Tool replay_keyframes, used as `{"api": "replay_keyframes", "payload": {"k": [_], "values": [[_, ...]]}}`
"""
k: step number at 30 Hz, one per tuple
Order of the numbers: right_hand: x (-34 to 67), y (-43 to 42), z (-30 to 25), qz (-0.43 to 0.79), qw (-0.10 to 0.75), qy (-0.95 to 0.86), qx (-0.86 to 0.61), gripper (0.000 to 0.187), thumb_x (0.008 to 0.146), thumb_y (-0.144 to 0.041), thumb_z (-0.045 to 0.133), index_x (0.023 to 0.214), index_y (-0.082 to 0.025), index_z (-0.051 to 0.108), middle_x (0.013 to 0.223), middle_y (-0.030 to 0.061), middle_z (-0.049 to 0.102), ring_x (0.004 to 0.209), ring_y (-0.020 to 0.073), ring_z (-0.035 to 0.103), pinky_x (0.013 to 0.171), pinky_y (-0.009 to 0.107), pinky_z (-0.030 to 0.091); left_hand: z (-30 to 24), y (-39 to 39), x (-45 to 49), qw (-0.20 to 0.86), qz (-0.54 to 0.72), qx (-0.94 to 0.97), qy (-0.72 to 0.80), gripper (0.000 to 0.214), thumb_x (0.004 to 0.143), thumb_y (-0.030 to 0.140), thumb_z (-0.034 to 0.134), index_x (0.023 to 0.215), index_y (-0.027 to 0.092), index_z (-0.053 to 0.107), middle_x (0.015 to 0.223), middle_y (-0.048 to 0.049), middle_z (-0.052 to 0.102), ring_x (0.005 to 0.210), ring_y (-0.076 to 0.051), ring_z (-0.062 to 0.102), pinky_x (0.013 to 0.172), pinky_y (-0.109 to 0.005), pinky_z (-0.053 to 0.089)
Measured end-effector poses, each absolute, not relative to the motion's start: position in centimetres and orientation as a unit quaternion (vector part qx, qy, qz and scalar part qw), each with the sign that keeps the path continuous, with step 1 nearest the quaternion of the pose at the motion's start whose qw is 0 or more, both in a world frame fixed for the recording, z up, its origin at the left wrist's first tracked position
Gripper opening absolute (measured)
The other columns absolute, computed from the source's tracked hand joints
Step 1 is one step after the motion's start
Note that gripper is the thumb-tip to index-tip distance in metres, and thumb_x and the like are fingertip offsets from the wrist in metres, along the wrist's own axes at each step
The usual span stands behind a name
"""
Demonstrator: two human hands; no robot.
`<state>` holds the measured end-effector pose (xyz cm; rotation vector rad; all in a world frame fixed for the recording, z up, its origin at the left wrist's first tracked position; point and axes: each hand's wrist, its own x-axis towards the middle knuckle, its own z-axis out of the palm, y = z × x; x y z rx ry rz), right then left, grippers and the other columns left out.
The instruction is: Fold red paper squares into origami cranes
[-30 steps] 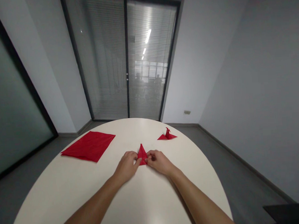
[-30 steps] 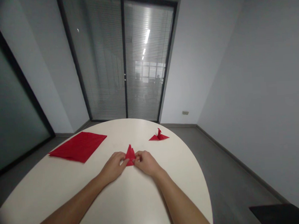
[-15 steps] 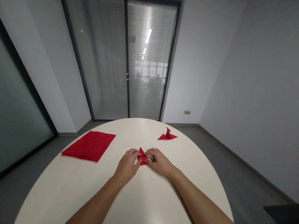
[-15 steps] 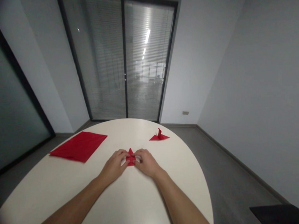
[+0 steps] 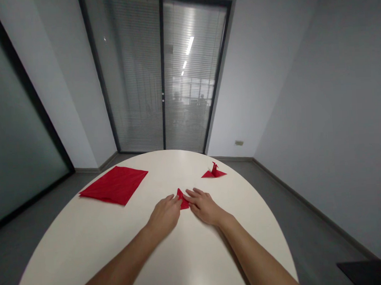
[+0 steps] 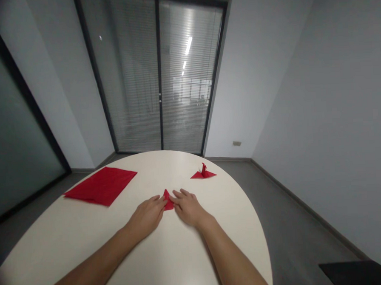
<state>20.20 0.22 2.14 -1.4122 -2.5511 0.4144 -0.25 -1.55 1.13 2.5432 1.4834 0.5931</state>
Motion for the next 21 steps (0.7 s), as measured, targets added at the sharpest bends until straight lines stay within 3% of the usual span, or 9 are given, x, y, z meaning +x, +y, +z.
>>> {"api": "replay_keyframes", "payload": {"k": [4, 7, 11, 15, 21], "values": [[19.9, -0.5, 2.0, 0.147, 0.047, -0.856, -0.493, 0.062, 0.102, -0.032, 0.035, 0.162, -0.022, 0.026, 0.169, 0.0081, 0.02, 0.156, 0.0378, 0.012, 0.121, 0.062, 0.02, 0.5, -2.6, 0.4, 0.049, 0.177, 0.85, 0.494, 0.049, 0.096, 0.028, 0.045, 0.141, 0.013, 0.056, 0.15, -0.0196, 0.054, 0.14, -0.035, 0.05, 0.113, -0.05, 0.041], [19.6, -0.8, 2.0, 0.141, 0.033, -0.847, -0.511, 0.065, 0.101, -0.033, 0.034, 0.163, -0.016, 0.022, 0.17, 0.0103, 0.014, 0.157, 0.0378, 0.008, 0.123, 0.061, 0.015, 0.1, -3.0, 0.6, 0.046, 0.146, 0.855, 0.495, 0.058, 0.097, 0.037, 0.042, 0.147, 0.009, 0.049, 0.157, -0.0223, 0.043, 0.147, -0.039, 0.038, 0.117, -0.055, 0.033], [19.4, -0.7, 2.1, 0.139, 0.049, -0.863, -0.483, 0.071, 0.098, -0.03, 0.038, 0.164, -0.014, 0.017, 0.17, 0.0094, 0.01, 0.157, 0.0355, 0.007, 0.125, 0.058, 0.012, 0.2, -2.8, 0.3, 0.049, 0.118, 0.861, 0.492, 0.06, 0.099, 0.037, 0.04, 0.152, 0.01, 0.044, 0.162, -0.0209, 0.036, 0.15, -0.038, 0.034, 0.12, -0.056, 0.027], [19.3, -0.6, 2.2, 0.158, 0.05, -0.868, -0.468, 0.07, 0.098, -0.032, 0.036, 0.164, -0.015, 0.018, 0.17, 0.0079, 0.016, 0.157, 0.0334, 0.012, 0.126, 0.056, 0.013, 0.4, -2.4, -0.3, 0.068, 0.128, 0.863, 0.484, 0.06, 0.097, 0.033, 0.044, 0.155, 0.019, 0.04, 0.163, -0.0135, 0.036, 0.151, -0.035, 0.033, 0.122, -0.056, 0.023], [19.6, -0.3, 2.5, 0.149, 0.088, -0.866, -0.469, 0.063, 0.097, -0.029, 0.039, 0.158, -0.014, 0.037, 0.166, 0.0092, 0.033, 0.156, 0.0327, 0.018, 0.126, 0.054, 0.016, 0.7, -2.3, -0.9, 0.087, 0.13, 0.87, 0.468, 0.058, 0.097, 0.035, 0.044, 0.153, 0.022, 0.043, 0.164, -0.0091, 0.036, 0.152, -0.033, 0.032, 0.123, -0.054, 0.023]]}}
